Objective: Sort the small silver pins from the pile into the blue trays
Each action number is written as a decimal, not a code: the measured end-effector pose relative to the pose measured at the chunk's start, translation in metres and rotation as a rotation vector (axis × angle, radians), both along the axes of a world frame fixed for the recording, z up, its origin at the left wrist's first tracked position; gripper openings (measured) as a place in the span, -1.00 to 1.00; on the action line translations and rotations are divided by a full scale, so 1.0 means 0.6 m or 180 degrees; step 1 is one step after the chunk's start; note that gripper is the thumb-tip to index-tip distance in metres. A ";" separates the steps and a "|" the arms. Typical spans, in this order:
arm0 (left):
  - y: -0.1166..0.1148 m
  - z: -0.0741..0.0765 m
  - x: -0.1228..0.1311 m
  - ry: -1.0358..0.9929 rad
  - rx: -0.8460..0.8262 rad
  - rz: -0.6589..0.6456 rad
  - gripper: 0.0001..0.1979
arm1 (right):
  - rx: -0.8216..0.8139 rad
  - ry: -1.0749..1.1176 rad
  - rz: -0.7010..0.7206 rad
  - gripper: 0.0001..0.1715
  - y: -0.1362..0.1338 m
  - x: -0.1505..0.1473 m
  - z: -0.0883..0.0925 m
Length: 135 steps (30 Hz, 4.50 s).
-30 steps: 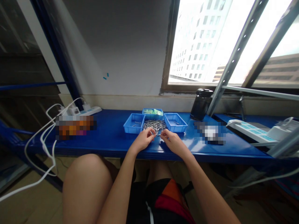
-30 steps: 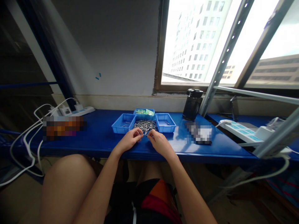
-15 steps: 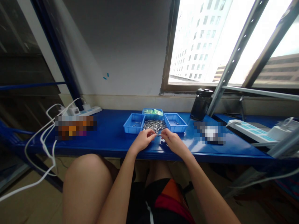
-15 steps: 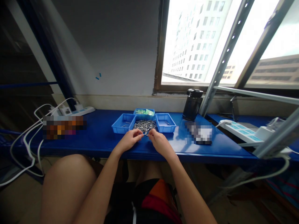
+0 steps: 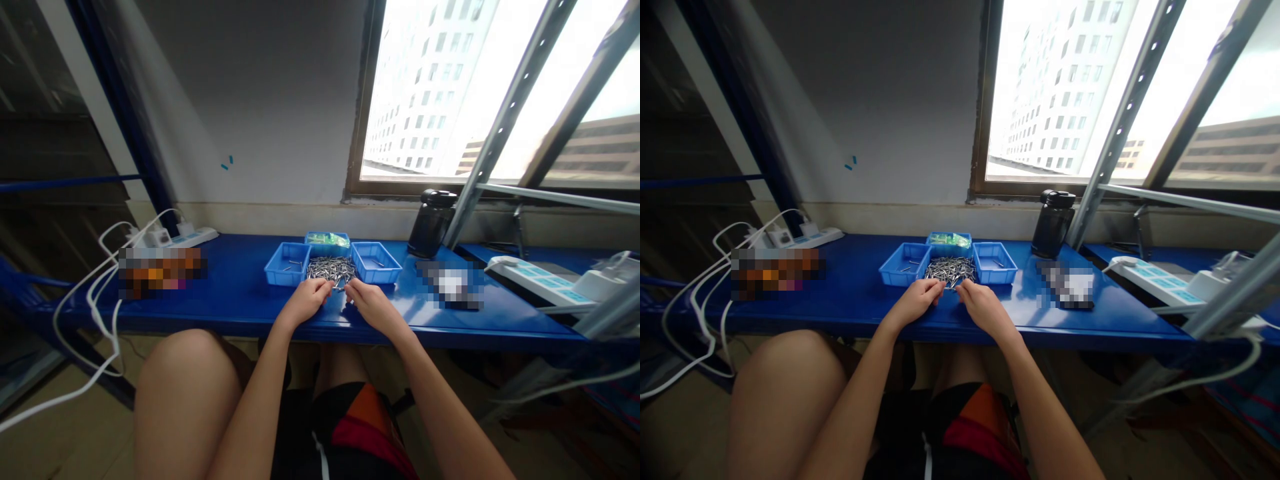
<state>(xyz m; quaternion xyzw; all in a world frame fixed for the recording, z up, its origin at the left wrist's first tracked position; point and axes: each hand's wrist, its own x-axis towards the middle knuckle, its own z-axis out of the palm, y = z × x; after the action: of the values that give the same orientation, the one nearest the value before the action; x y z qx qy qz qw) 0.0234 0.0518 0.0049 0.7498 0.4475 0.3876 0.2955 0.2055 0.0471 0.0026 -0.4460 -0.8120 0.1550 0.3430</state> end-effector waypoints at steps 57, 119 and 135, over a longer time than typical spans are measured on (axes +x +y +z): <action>-0.002 -0.001 0.004 0.0244 -0.0009 0.0308 -0.93 | 0.0569 -0.1185 -0.2128 -0.77 0.084 0.091 0.072; 0.009 -0.005 0.000 0.1830 0.0638 0.0926 -0.81 | 0.0397 -0.1492 -0.0336 -0.73 0.049 -0.022 0.007; 0.005 0.002 0.003 0.2042 0.0434 0.1080 -0.77 | 0.0301 -0.1136 -0.0389 -0.73 0.061 -0.017 0.002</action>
<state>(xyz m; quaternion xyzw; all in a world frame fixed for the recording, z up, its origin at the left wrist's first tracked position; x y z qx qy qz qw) 0.0250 0.0548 0.0059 0.7663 0.6085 0.2052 0.0211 0.1950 0.0837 0.0039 -0.4982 -0.8378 0.0140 0.2229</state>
